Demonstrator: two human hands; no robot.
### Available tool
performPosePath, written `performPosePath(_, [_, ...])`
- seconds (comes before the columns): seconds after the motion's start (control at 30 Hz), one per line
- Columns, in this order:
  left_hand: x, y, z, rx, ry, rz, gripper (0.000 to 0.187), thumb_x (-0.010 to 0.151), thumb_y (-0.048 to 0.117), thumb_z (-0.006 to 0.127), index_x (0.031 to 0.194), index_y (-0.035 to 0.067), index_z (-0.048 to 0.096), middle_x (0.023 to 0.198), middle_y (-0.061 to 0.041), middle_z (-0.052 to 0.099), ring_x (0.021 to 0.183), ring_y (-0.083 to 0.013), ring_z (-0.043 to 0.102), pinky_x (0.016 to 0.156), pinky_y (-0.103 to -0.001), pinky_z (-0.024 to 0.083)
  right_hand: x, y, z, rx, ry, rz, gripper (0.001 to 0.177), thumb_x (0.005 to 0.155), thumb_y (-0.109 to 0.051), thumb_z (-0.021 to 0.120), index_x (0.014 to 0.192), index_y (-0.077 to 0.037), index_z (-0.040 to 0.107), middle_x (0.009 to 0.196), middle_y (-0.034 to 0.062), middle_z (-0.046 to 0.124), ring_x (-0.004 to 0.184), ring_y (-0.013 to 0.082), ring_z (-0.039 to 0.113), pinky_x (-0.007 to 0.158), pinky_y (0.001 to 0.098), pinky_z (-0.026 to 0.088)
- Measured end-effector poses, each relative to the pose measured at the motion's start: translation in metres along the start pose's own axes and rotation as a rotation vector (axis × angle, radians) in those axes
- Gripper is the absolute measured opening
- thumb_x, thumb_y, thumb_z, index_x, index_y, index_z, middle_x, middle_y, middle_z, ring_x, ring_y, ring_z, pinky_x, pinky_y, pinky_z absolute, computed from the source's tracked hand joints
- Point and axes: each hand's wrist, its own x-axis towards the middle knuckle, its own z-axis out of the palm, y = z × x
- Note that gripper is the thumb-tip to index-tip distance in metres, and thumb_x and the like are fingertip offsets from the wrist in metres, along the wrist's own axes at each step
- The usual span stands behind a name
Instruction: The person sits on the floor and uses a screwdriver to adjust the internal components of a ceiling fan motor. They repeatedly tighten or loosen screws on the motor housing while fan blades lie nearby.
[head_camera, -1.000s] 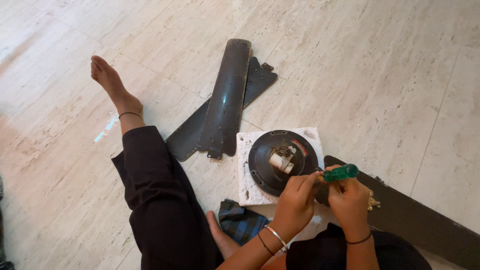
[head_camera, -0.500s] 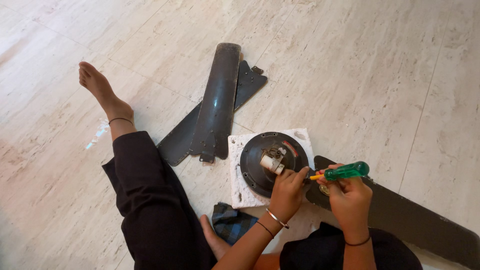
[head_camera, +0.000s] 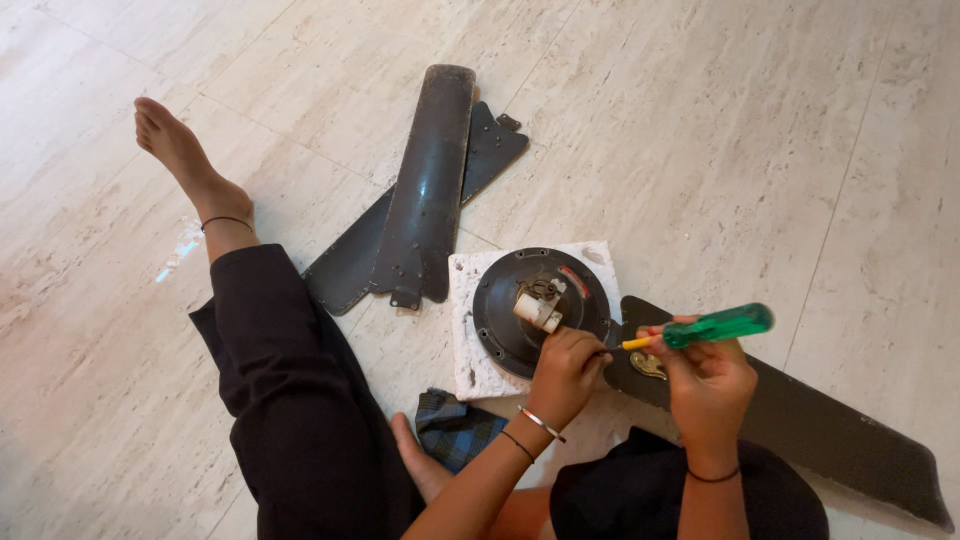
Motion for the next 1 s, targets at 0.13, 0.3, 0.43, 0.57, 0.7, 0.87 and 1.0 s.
performPosePath(0.13, [-0.009,0.017,-0.008,-0.110,-0.056,-0.109,0.015,0.083,0.008,0.082,0.086,0.000,0.069,0.087,-0.011,0.070,0.084,-0.0293,0.064,0.074,-0.039,0.052,-0.004,-0.001,-0.021,0.326,0.051,0.028,0.019,0.096,0.000,0.070,0.111,0.000,0.058,0.096,0.0112,0.069,0.087,0.0209,0.073,0.083,0.0373,0.065])
performPosePath(0.3, [-0.022,0.033,-0.026,-0.150,-0.101,-0.286,0.020,0.078,0.011,0.086,0.083,0.000,0.070,0.077,-0.013,0.065,0.073,-0.0292,0.062,0.064,-0.039,0.049,-0.009,0.016,-0.024,0.164,-0.153,0.335,0.029,0.095,-0.010,0.079,0.093,-0.004,0.051,0.070,0.0039,0.051,0.053,0.0156,0.043,0.047,0.0307,0.037])
performPosePath(0.43, [-0.024,0.039,-0.026,-0.172,-0.017,-0.201,0.013,0.081,0.003,0.078,0.088,0.001,0.067,0.083,-0.012,0.064,0.078,-0.0294,0.064,0.068,-0.038,0.052,-0.019,0.011,-0.010,-0.411,-0.463,0.343,0.025,0.078,-0.019,0.085,0.084,-0.004,0.066,0.064,0.0050,0.057,0.054,0.0179,0.051,0.051,0.0320,0.041])
performPosePath(0.57, [-0.007,0.042,-0.024,-0.088,-0.027,-0.129,0.017,0.079,-0.001,0.076,0.082,-0.001,0.059,0.083,-0.015,0.058,0.080,-0.0343,0.060,0.069,-0.042,0.050,-0.004,-0.004,0.005,-0.487,-0.424,0.198,0.027,0.071,-0.020,0.087,0.086,-0.004,0.072,0.067,0.0062,0.062,0.055,0.0174,0.057,0.052,0.0333,0.044])
performPosePath(0.7, [-0.002,0.040,-0.024,-0.120,-0.032,-0.007,0.017,0.080,0.000,0.074,0.089,0.001,0.060,0.088,-0.014,0.060,0.086,-0.0353,0.060,0.074,-0.043,0.051,0.004,-0.005,0.001,-0.452,-0.454,0.056,0.024,0.076,-0.017,0.082,0.092,-0.003,0.072,0.071,0.0071,0.064,0.059,0.0160,0.060,0.055,0.0316,0.047])
performPosePath(0.87, [-0.005,0.029,-0.026,0.025,-0.113,0.006,0.031,0.083,0.013,0.080,0.106,0.000,0.063,0.107,-0.014,0.064,0.099,-0.0337,0.061,0.083,-0.043,0.050,0.006,0.013,-0.006,-0.625,-0.317,0.198,0.025,0.079,-0.020,0.083,0.096,-0.003,0.074,0.072,0.0108,0.067,0.056,0.0193,0.058,0.055,0.0322,0.047])
performPosePath(1.0, [-0.015,0.015,-0.033,0.265,-0.225,0.103,0.047,0.080,0.020,0.080,0.120,-0.002,0.066,0.131,-0.015,0.064,0.121,-0.0338,0.057,0.093,-0.043,0.046,0.014,0.032,-0.007,-0.655,-0.237,0.381,0.026,0.084,-0.021,0.084,0.101,-0.003,0.076,0.076,0.0151,0.065,0.063,0.0229,0.055,0.058,0.0350,0.046])
